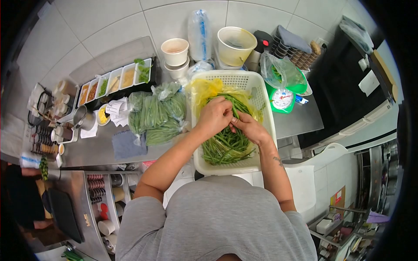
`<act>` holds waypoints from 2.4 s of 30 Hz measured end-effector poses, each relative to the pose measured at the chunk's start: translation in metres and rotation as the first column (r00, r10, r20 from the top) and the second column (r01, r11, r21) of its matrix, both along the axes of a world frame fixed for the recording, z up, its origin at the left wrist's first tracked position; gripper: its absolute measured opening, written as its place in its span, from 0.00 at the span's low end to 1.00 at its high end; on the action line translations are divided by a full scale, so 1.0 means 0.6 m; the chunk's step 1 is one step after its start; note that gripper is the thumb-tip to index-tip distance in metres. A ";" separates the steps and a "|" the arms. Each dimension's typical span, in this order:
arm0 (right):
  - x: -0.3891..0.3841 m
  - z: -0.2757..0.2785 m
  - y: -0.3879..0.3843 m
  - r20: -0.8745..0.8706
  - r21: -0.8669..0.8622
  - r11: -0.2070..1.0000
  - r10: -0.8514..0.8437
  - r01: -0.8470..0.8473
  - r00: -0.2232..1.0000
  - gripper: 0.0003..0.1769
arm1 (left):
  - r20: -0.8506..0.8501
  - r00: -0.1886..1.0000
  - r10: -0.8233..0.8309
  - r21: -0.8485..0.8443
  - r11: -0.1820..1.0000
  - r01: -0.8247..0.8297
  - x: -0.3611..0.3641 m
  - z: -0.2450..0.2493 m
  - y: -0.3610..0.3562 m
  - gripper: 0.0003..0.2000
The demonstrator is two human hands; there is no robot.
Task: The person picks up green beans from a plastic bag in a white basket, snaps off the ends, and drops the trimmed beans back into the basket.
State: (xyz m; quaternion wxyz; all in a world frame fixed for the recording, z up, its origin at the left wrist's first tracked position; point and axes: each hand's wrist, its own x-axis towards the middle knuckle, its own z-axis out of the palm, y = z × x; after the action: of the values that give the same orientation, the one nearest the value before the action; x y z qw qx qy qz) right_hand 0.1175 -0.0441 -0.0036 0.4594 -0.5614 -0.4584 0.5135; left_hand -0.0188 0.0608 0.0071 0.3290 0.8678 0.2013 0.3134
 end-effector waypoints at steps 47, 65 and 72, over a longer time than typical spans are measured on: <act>0.027 -0.008 0.042 -0.716 -0.078 0.963 -0.234 0.257 0.658 0.15 | 0.148 0.987 0.066 0.274 0.956 -0.105 0.043 -0.021 -0.033 0.08; 0.025 0.014 0.030 -0.717 0.031 0.994 -0.049 0.102 0.695 0.10 | 0.122 0.983 -0.140 -0.338 0.925 0.174 0.022 -0.016 0.061 0.07; 0.035 0.015 0.025 -0.749 0.082 0.996 0.074 -0.019 0.658 0.16 | -0.048 0.970 -0.237 -0.594 0.788 0.163 0.012 -0.009 0.071 0.06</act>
State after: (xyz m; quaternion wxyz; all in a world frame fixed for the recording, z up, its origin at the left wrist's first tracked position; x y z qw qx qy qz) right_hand 0.1386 -0.0291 0.0054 0.6125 -0.2720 -0.2591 0.6955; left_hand -0.0115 0.1032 0.0016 0.5988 0.7576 0.2144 0.1467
